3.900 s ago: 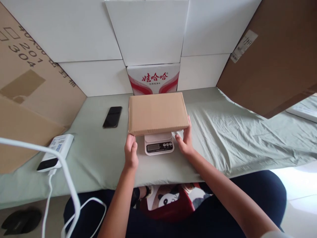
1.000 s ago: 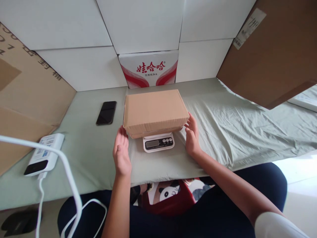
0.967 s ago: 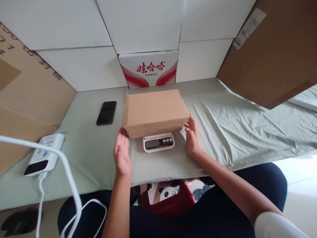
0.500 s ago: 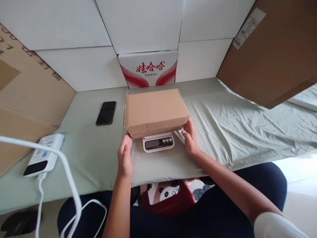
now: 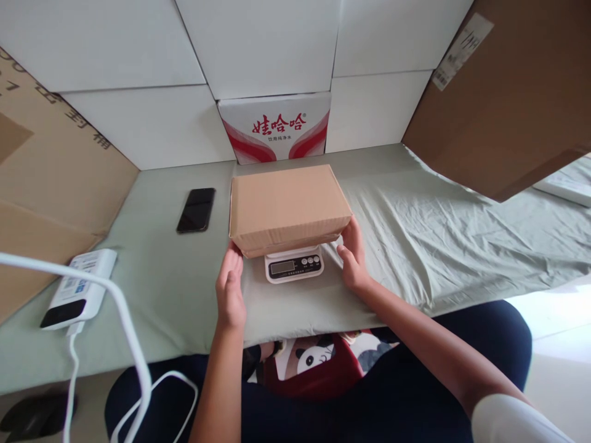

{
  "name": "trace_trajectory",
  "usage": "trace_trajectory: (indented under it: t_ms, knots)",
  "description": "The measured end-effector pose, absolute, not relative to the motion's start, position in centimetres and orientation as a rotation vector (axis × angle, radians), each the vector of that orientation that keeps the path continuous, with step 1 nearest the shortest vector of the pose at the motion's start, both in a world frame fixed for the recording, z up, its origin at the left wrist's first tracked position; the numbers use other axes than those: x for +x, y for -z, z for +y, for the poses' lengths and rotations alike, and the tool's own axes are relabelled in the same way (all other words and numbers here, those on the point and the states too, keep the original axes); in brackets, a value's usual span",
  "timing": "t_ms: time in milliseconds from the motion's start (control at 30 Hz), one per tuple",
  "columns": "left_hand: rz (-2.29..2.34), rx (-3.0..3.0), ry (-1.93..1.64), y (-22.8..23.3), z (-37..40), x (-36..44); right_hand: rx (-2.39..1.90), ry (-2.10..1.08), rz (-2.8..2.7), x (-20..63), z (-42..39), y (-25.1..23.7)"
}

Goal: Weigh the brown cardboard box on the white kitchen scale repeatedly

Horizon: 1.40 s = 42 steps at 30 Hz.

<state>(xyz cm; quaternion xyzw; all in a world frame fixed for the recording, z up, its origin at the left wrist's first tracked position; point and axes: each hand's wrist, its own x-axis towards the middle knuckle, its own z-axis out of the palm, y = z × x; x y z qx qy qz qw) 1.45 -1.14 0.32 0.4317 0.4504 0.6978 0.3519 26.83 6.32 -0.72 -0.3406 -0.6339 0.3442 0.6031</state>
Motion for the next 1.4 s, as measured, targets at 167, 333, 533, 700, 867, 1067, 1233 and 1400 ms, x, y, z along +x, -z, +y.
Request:
trace_trajectory:
  t_ms: [167, 333, 533, 700, 867, 1067, 1233, 1400]
  knots:
    - [1.212, 1.135, -1.768, -0.2, -1.3, 1.4, -0.792, -0.791, -1.495, 26.9, 6.3, 0.9]
    - [1.233, 1.146, -1.738, 0.3, -1.2, 1.4, -0.806, -0.854, -1.511, 26.8, 6.3, 0.5]
    - [1.213, 1.160, -1.764, -1.0, -0.4, 0.9, -0.729, -0.936, -1.504, 26.3, 6.9, -2.4]
    - [1.139, 1.207, -1.728, -3.2, 4.1, 0.3, -0.672, -0.896, -1.502, 25.4, 10.4, -5.6]
    - [1.237, 1.206, -1.743, -2.2, 11.8, -0.7, -0.621, -0.884, -1.424, 23.1, 16.4, -4.5]
    - [1.278, 1.211, -1.743, 1.1, 15.7, -2.1, -0.696, -1.008, -1.380, 21.8, 19.6, -0.5]
    - [1.288, 1.102, -1.711, 1.6, 15.5, -2.0, -0.763, -0.987, -1.437, 22.2, 19.9, -0.2]
    - [1.292, 1.063, -1.696, 1.2, 15.3, -1.8, -0.789, -0.953, -1.445, 22.2, 19.8, -0.2]
